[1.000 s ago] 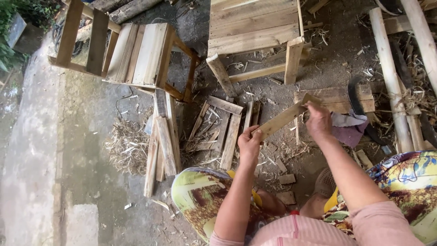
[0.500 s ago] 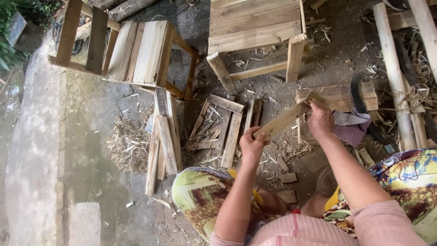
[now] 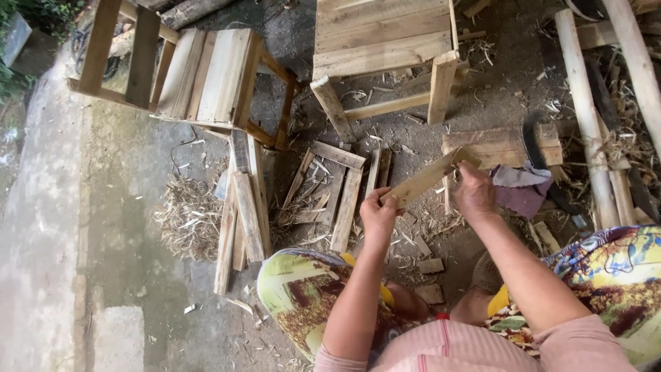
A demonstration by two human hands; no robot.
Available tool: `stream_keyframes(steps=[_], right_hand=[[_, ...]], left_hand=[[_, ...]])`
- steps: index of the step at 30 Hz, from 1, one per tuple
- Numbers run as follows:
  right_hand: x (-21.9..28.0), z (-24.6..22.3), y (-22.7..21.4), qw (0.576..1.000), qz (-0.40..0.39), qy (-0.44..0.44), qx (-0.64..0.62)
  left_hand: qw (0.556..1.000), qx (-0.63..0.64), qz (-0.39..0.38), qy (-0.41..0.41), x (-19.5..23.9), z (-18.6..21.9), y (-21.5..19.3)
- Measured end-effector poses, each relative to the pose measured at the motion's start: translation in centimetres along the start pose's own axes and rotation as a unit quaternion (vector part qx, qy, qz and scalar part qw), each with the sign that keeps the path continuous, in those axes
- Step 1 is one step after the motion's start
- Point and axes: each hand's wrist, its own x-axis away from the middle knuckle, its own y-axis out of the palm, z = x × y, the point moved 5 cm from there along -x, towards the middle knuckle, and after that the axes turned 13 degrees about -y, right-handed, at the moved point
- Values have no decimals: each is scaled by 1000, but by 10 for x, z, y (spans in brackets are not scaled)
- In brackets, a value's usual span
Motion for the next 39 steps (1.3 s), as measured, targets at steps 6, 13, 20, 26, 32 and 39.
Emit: stream_keyframes(steps=[6,13,20,26,32,39], right_hand=[[11,-118,-19,985,14,-119,-125],[22,28,31,997,36,-67,11],[10,21,-49,767,219,396,-455],[-19,-19,-103,559,156,410,-703],[-17,-28,-87,576,59,382,-720],[-25,-37,-87,585,85,317,-741]], left_hand=[[999,22,10,-33,-3,-2,-5],[996,61,-13,-66,2,-10,-8],[990,126,-30,-56,13,10,-11],[985,156,-58,-52,24,25,-9],[962,242,-84,-90,2,-2,-14],[958,207,-152,-125,13,-11,5]])
